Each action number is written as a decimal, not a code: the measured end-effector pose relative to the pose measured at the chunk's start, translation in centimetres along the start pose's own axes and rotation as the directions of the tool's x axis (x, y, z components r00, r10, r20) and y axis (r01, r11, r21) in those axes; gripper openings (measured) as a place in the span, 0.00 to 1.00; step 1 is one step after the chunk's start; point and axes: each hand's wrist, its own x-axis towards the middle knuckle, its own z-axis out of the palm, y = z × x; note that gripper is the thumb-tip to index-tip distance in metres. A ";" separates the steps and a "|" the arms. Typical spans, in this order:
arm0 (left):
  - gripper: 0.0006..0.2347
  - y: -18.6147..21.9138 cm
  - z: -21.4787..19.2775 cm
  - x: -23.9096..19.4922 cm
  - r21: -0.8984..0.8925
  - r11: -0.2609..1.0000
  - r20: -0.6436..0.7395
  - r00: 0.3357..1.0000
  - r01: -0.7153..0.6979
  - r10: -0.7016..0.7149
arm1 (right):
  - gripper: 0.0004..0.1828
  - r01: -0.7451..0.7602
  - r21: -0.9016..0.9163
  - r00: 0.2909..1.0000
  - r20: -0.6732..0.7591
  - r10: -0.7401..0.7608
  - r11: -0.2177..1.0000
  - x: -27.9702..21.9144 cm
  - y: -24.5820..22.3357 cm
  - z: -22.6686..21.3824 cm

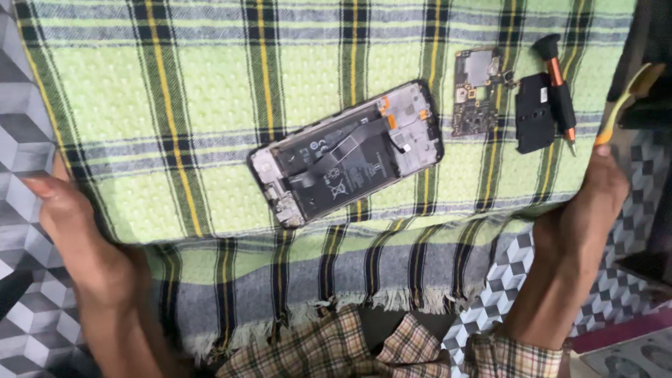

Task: The person uses a screwdriver to remove screws from the back of a smartphone, detaches the back cover, and then uses a toothbrush to clean the internal components and battery area.

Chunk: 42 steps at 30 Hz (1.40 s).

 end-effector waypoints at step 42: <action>0.29 9.3 6.2 5.2 0.475 0.749 0.449 0.859 -0.461 0.244 | 0.16 -0.304 -0.754 0.827 0.095 0.554 0.582 -12.6 -6.9 14.0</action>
